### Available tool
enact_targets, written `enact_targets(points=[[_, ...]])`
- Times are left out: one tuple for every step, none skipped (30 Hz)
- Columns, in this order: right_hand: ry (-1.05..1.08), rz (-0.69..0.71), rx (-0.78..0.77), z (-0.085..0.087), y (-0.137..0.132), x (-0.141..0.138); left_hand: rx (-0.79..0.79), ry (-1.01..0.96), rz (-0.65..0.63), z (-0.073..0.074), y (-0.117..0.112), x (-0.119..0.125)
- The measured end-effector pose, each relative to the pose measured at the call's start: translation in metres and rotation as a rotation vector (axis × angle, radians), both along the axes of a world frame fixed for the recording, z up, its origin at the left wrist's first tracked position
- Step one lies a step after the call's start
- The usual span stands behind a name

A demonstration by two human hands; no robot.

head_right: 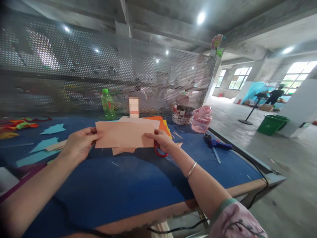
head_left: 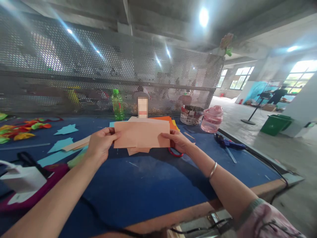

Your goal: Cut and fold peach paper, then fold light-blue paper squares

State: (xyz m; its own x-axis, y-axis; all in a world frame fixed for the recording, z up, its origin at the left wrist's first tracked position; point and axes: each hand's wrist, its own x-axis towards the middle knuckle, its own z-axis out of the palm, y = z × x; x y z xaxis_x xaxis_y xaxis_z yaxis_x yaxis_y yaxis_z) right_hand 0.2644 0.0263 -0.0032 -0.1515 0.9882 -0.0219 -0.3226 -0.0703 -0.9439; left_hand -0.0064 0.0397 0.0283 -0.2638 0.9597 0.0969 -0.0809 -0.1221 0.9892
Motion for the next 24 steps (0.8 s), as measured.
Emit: enact_targets(points=[[0.005,-0.001,-0.004,-0.001,-0.001,-0.002,-0.002,-0.017,0.005,0.0,0.0,0.001],[0.01,0.002,-0.003,-0.002,-0.002,-0.004,-0.002,-0.036,0.007,0.0,-0.001,0.001],[0.016,0.007,0.004,-0.003,-0.002,-0.006,-0.001,-0.05,0.005,0.0,-0.002,0.002],[0.025,0.012,0.015,-0.004,-0.003,-0.007,-0.002,-0.053,-0.005,-0.001,-0.002,0.003],[0.035,0.013,0.028,-0.005,-0.004,-0.008,-0.007,-0.044,-0.022,-0.001,-0.003,0.003],[0.045,0.01,0.04,-0.005,-0.004,-0.008,-0.019,-0.028,-0.046,-0.002,-0.003,0.004],[0.049,0.0,0.049,-0.006,-0.004,-0.008,-0.032,-0.005,-0.072,-0.003,-0.003,0.004],[0.047,-0.011,0.055,-0.007,-0.004,-0.008,-0.044,0.025,-0.093,-0.004,-0.003,0.005],[0.035,-0.021,0.056,-0.007,-0.004,-0.007,-0.049,0.058,-0.107,-0.005,-0.003,0.005],[0.019,-0.032,0.058,-0.008,-0.004,-0.006,-0.05,0.096,-0.111,-0.005,-0.003,0.006],[0.0,-0.042,0.063,-0.008,-0.003,-0.005,-0.051,0.139,-0.11,-0.006,-0.003,0.006],[-0.018,-0.051,0.071,-0.009,-0.003,-0.004,-0.051,0.183,-0.11,-0.006,-0.004,0.006],[-0.035,-0.057,0.079,-0.009,-0.003,-0.003,-0.05,0.222,-0.112,-0.006,-0.005,0.006],[-0.051,-0.059,0.086,-0.009,-0.003,-0.002,-0.051,0.252,-0.12,-0.005,-0.006,0.006],[-0.064,-0.055,0.093,-0.009,-0.003,-0.001,-0.052,0.271,-0.129,-0.005,-0.007,0.007],[-0.075,-0.048,0.099,-0.009,-0.004,-0.001,-0.057,0.283,-0.138,-0.004,-0.008,0.007],[-0.085,-0.038,0.105,-0.009,-0.004,-0.001,-0.065,0.296,-0.148,-0.003,-0.01,0.007],[-0.093,-0.033,0.114,-0.009,-0.004,-0.001,-0.078,0.308,-0.155,-0.002,-0.011,0.007],[-0.098,-0.032,0.125,-0.009,-0.004,-0.001,-0.095,0.316,-0.158,-0.001,-0.012,0.008],[-0.102,-0.037,0.136,-0.008,-0.004,-0.001,-0.112,0.313,-0.162,-0.001,-0.013,0.008],[-0.108,-0.043,0.141,-0.008,-0.004,-0.002,-0.122,0.297,-0.165,-0.002,-0.013,0.009],[-0.115,-0.05,0.14,-0.008,-0.004,-0.002,-0.125,0.27,-0.169,-0.002,-0.013,0.01],[-0.122,-0.055,0.135,-0.008,-0.004,-0.002,-0.118,0.239,-0.176,-0.004,-0.012,0.01],[-0.13,-0.058,0.127,-0.008,-0.004,-0.002,-0.106,0.211,-0.185,-0.005,-0.011,0.01]])
